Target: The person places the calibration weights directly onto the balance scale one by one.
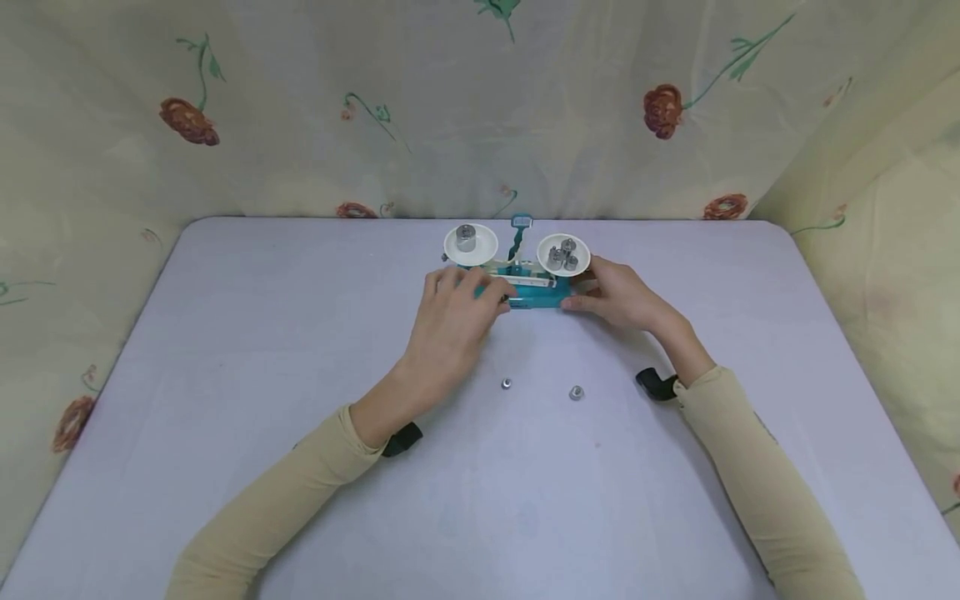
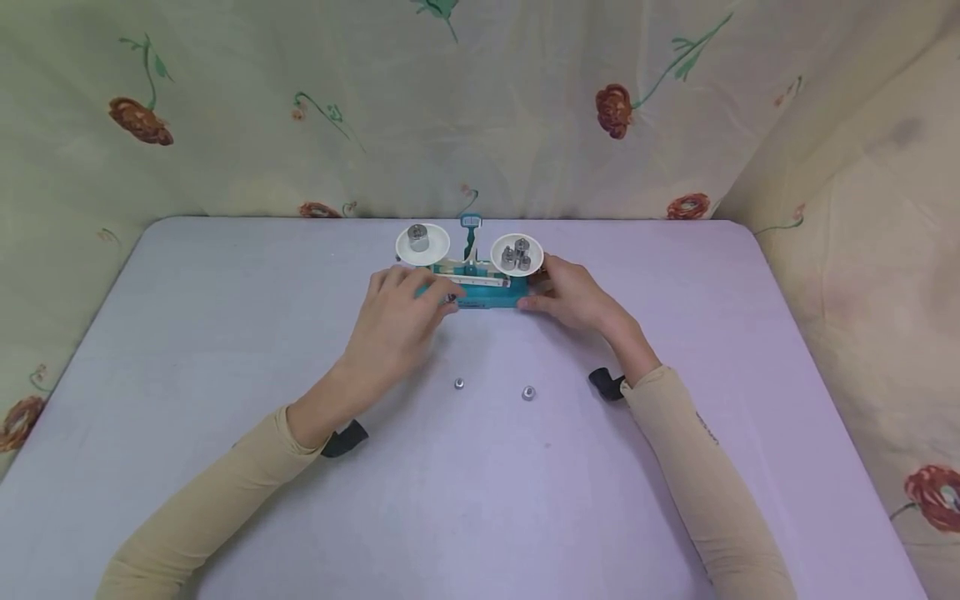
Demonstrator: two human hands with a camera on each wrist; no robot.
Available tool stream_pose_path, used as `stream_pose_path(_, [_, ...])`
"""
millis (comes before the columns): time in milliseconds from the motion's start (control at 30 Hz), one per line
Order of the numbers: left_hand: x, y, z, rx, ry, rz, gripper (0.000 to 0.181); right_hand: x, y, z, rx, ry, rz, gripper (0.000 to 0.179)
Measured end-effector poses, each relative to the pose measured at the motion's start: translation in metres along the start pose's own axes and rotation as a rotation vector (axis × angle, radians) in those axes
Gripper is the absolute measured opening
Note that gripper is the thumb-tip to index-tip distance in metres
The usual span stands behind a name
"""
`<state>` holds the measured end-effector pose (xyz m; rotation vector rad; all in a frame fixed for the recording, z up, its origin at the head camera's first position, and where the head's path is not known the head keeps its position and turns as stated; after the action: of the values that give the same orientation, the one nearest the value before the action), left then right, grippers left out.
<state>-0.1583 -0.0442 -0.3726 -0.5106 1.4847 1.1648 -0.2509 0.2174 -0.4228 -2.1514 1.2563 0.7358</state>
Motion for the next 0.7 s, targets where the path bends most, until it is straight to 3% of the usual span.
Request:
stream_pose_path(367, [-0.003,0.005,-0.007,-0.033,0.004,0.003,0.024,0.000,0.000,0.001,-0.005,0.000,0.003,0.076])
stream_pose_path(700, [-0.004,0.010,-0.011,-0.067,0.006,0.049,0.026,0.000,-0.001,-0.001,-0.001,0.007,0.008,0.075])
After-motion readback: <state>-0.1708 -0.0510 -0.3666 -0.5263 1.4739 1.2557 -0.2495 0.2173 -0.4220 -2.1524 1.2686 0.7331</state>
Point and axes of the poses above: each hand's wrist, its own y-axis towards the middle knuckle, its own x-axis out of the palm, z = x × y, the point moved 2 cm from there along y, towards the middle knuckle, and after that the axes turned 4 degrees about y, right-handed, at the moved point
